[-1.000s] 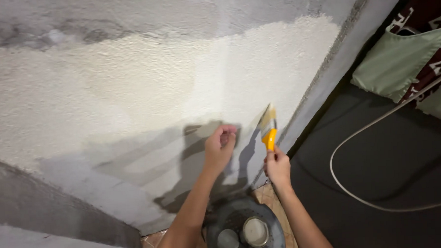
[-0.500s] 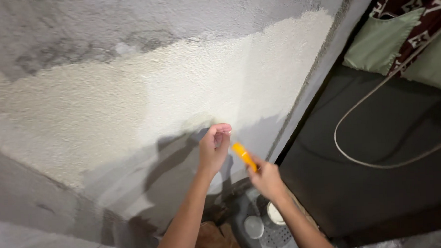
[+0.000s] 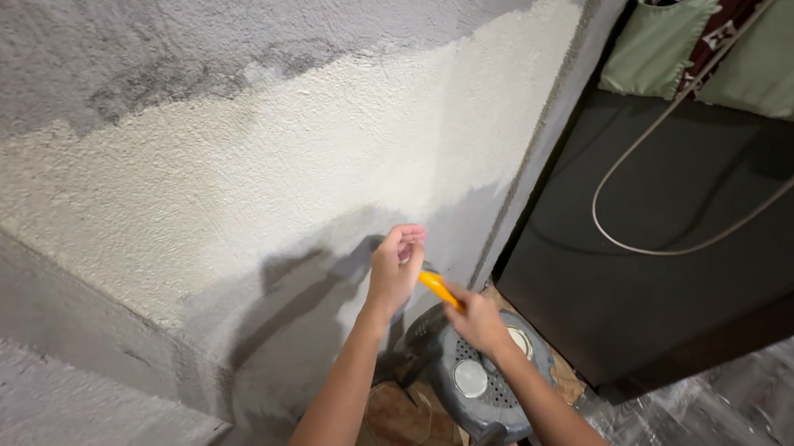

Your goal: The person paints a concrete wall by repeatedly dipping a brush into a container of paint and spreading it across the surface.

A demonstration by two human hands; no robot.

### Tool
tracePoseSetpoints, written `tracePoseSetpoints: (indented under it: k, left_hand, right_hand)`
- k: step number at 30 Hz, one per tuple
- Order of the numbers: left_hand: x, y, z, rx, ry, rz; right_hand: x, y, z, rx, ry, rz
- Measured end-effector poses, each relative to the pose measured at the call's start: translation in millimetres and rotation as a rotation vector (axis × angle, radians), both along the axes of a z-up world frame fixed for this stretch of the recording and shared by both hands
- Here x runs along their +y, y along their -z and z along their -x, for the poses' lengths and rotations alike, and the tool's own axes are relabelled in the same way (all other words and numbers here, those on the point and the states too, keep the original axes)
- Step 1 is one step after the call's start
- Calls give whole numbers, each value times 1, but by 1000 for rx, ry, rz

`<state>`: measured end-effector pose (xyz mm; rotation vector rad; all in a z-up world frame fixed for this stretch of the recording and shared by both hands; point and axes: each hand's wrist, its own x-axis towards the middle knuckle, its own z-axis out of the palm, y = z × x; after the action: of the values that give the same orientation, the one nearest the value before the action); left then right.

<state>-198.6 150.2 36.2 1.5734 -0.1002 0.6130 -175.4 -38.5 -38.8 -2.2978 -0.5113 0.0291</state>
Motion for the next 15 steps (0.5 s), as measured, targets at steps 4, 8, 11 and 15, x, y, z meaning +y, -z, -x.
tracePoseSetpoints:
  k: [4,8,11,15]
  left_hand:
    - [-15,21,-2,100,25,-51]
    - [-42,43,3,138,108,-80]
    - [-64,54,6,163,130,-88]
    - [-92,86,-7,215,141,-126]
  right_hand:
    - [-51,58,-13,43,205,-82]
    - [-122,102,-26,282,414,1]
    - [-167,123,-23,453,472,42]
    - [-212,155,-16,549,455,120]
